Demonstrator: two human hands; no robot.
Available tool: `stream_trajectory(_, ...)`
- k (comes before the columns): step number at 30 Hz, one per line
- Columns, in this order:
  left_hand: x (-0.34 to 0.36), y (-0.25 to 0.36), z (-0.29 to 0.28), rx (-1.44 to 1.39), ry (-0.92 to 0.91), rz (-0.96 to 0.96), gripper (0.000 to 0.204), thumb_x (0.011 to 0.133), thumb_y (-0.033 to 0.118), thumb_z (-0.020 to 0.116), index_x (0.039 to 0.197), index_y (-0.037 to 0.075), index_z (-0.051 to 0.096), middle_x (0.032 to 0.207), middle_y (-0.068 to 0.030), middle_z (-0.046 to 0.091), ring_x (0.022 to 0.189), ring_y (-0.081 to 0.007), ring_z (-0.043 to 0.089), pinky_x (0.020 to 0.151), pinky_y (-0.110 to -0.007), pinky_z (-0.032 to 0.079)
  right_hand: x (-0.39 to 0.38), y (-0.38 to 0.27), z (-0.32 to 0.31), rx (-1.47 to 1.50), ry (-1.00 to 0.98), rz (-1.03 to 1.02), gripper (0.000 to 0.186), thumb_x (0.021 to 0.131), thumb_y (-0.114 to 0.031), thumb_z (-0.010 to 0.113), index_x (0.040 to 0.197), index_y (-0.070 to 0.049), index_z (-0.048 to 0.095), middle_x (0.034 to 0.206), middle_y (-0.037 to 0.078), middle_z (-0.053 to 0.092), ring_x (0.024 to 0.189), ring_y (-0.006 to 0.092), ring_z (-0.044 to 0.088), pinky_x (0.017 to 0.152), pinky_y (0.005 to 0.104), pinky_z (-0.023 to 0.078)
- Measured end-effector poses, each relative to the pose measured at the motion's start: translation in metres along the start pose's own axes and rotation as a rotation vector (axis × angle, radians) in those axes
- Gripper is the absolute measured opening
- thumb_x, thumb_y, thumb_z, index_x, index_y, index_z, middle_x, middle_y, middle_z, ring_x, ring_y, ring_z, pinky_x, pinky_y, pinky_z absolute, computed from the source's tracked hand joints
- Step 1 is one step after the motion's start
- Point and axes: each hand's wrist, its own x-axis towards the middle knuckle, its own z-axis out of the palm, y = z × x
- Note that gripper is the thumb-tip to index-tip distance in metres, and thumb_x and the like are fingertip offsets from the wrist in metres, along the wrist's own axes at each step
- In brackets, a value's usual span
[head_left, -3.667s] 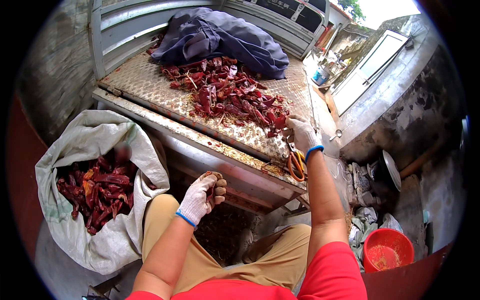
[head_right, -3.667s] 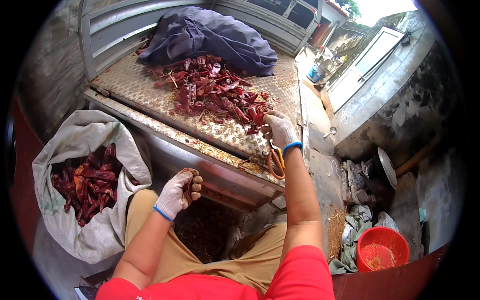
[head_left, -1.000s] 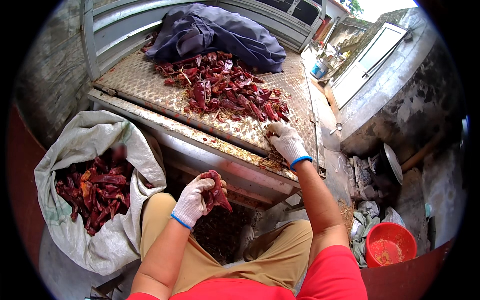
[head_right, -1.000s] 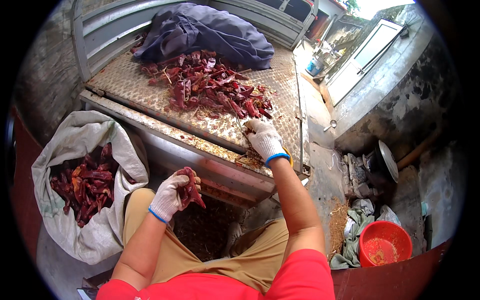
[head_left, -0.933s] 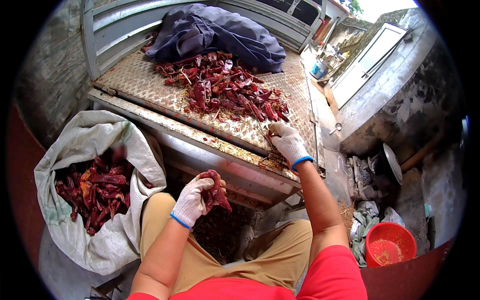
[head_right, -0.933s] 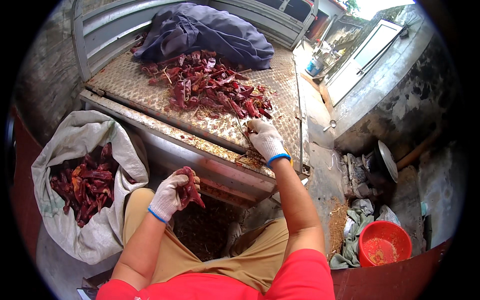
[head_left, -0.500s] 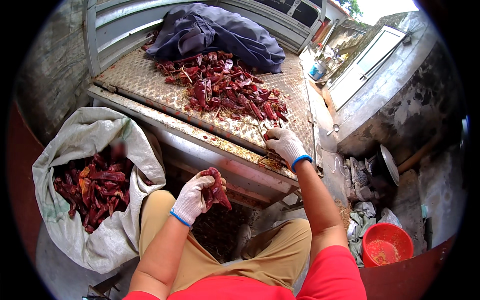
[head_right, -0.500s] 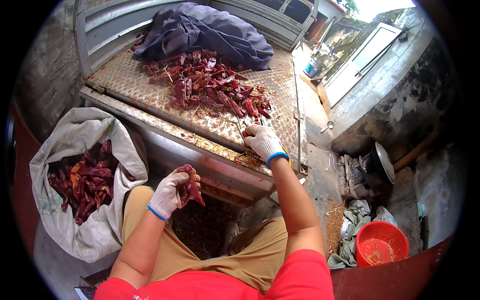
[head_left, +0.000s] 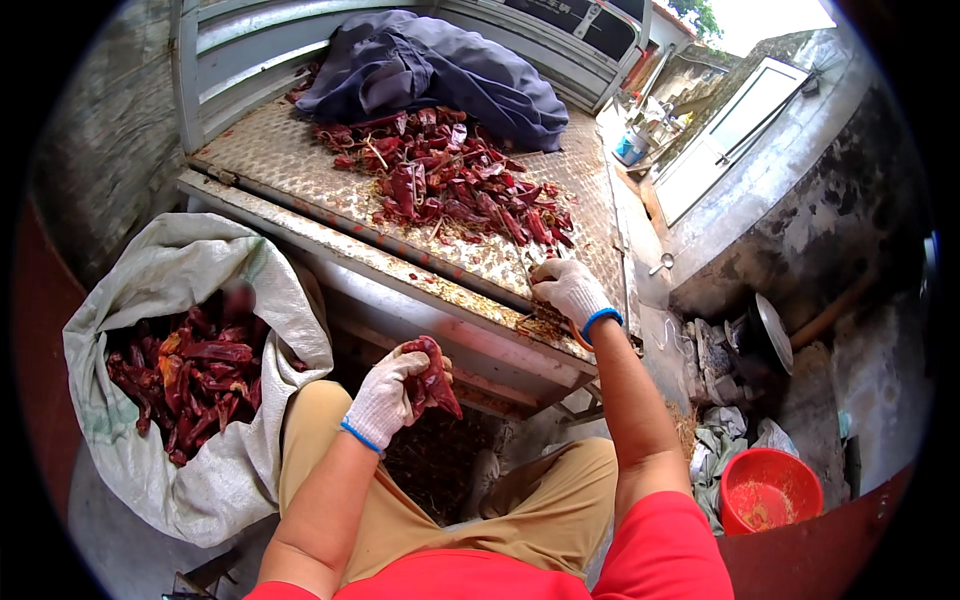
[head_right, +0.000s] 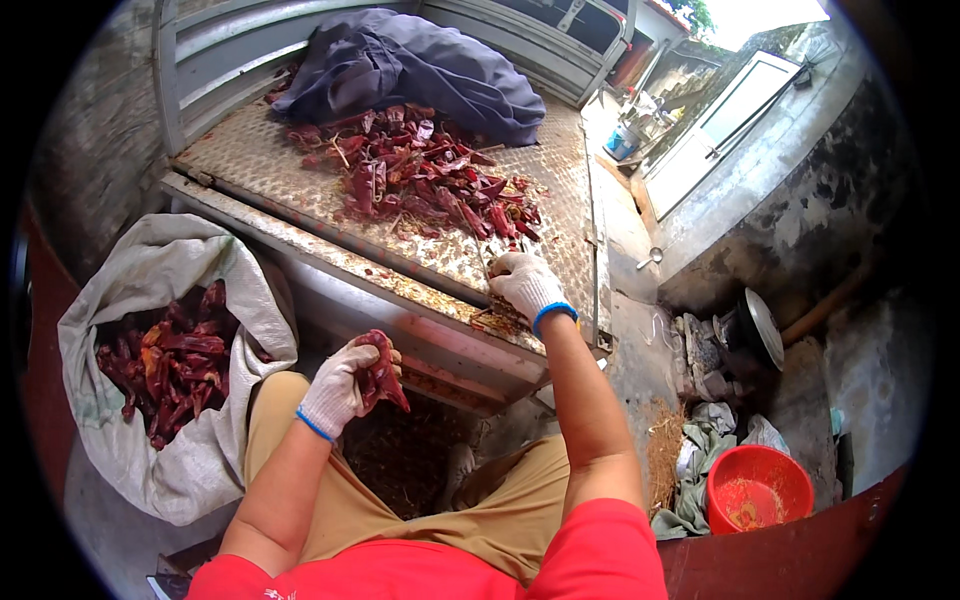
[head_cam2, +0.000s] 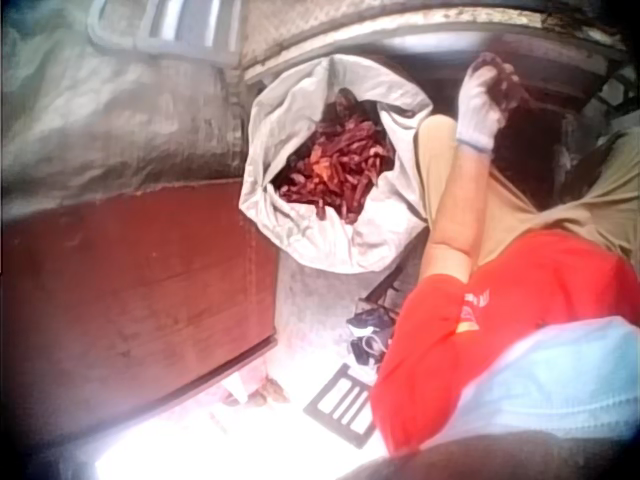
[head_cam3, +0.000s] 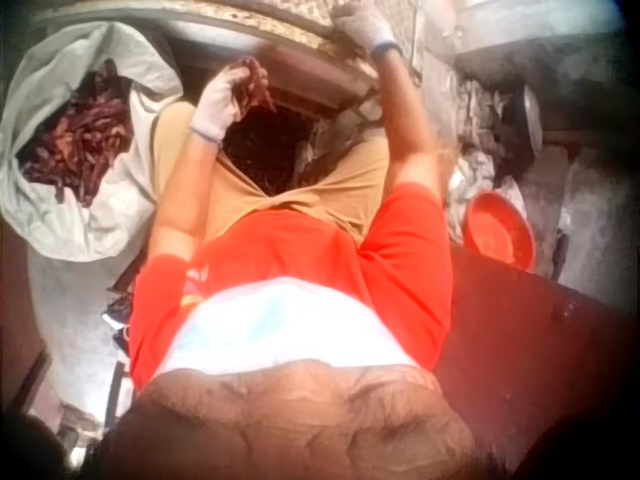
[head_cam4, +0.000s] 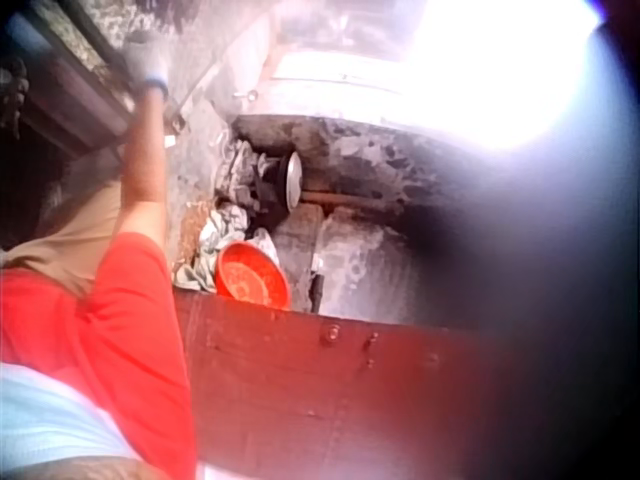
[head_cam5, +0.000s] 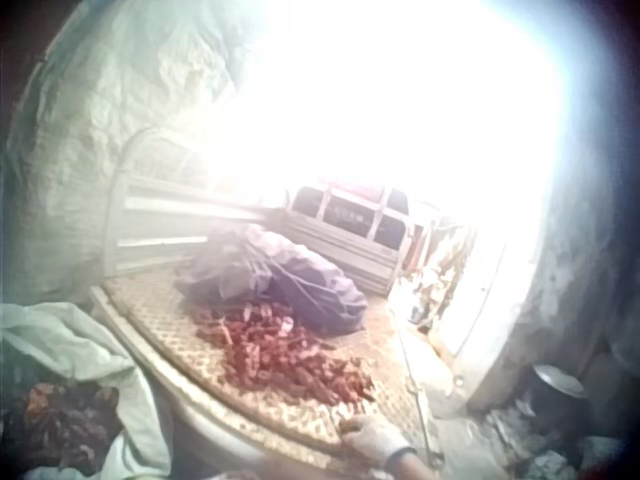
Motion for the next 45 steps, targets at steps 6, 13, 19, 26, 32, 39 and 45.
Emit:
stream_trajectory(6, -0.001, 0.003, -0.003, -0.023, 0.004, 0.008, 0.023, 0.094, 0.002, 0.057, 0.117, 0.005, 0.059, 0.102, -0.0178, 0.070, 0.087, -0.0308, 0.071, 0.071, -0.046, 0.062, 0.002, 0.013, -0.004, 0.107, 0.160, 0.020, 0.024, 0.081, -0.019, 0.065, 0.100, -0.008, 0.076, 0.101, 0.018, 0.073, 0.096, 0.0325, 0.070, 0.087, 0.0403, 0.053)
stream_trajectory(13, -0.001, 0.003, -0.003, -0.024, -0.007, 0.011, 0.024, 0.094, 0.001, 0.056, 0.117, 0.004, 0.059, 0.102, -0.0185, 0.070, 0.086, -0.0308, 0.071, 0.073, -0.046, 0.062, -0.003, -0.004, 0.002, -0.081, 0.037, -0.016, 0.027, 0.084, -0.020, 0.064, 0.106, -0.011, 0.075, 0.109, 0.018, 0.072, 0.103, 0.0352, 0.067, 0.091, 0.0414, 0.052)
stream_trajectory(19, -0.001, 0.002, -0.003, -0.021, -0.026, 0.011, 0.024, 0.094, 0.001, 0.055, 0.118, 0.003, 0.058, 0.101, -0.0193, 0.069, 0.086, -0.0307, 0.071, 0.074, -0.047, 0.063, -0.008, -0.017, -0.002, -0.142, 0.062, 0.099, 0.026, 0.083, -0.021, 0.063, 0.105, -0.013, 0.076, 0.108, 0.018, 0.072, 0.104, 0.0348, 0.068, 0.090, 0.0418, 0.052)
stream_trajectory(26, -0.004, 0.004, -0.001, -0.035, 0.011, 0.014, 0.022, 0.094, 0.000, 0.056, 0.116, 0.005, 0.059, 0.101, -0.0187, 0.070, 0.086, -0.0315, 0.072, 0.071, -0.046, 0.063, 0.000, -0.005, 0.000, -0.017, 0.085, 0.072, 0.029, 0.082, -0.027, 0.067, 0.105, -0.011, 0.076, 0.105, 0.019, 0.073, 0.102, 0.0339, 0.069, 0.090, 0.0405, 0.053)
stream_trajectory(32, -0.001, 0.001, -0.003, -0.043, -0.006, 0.012, 0.022, 0.094, 0.000, 0.056, 0.116, 0.005, 0.059, 0.100, -0.0191, 0.070, 0.085, -0.0317, 0.072, 0.072, -0.047, 0.063, 0.003, 0.010, 0.006, -0.031, 0.056, 0.069, 0.028, 0.082, -0.027, 0.067, 0.103, -0.010, 0.077, 0.102, 0.019, 0.073, 0.099, 0.0344, 0.069, 0.089, 0.0406, 0.053)
stream_trajectory(39, -0.004, 0.002, 0.000, -0.019, 0.018, 0.013, 0.023, 0.094, 0.001, 0.054, 0.117, 0.001, 0.058, 0.102, -0.0196, 0.069, 0.087, -0.0307, 0.071, 0.074, -0.047, 0.063, 0.002, 0.006, -0.003, 0.119, 0.204, 0.115, 0.025, 0.084, -0.024, 0.067, 0.101, -0.008, 0.076, 0.094, 0.018, 0.073, 0.089, 0.0300, 0.071, 0.084, 0.0394, 0.053)
stream_trajectory(45, -0.005, 0.001, 0.000, -0.041, 0.032, 0.021, 0.023, 0.095, 0.001, 0.054, 0.117, 0.001, 0.058, 0.101, -0.0196, 0.068, 0.086, -0.0304, 0.070, 0.074, -0.047, 0.063, -0.012, -0.021, 0.000, -0.100, 0.033, 0.118, 0.027, 0.081, -0.026, 0.068, 0.102, -0.010, 0.076, 0.099, 0.017, 0.074, 0.097, 0.0318, 0.070, 0.088, 0.0405, 0.053)
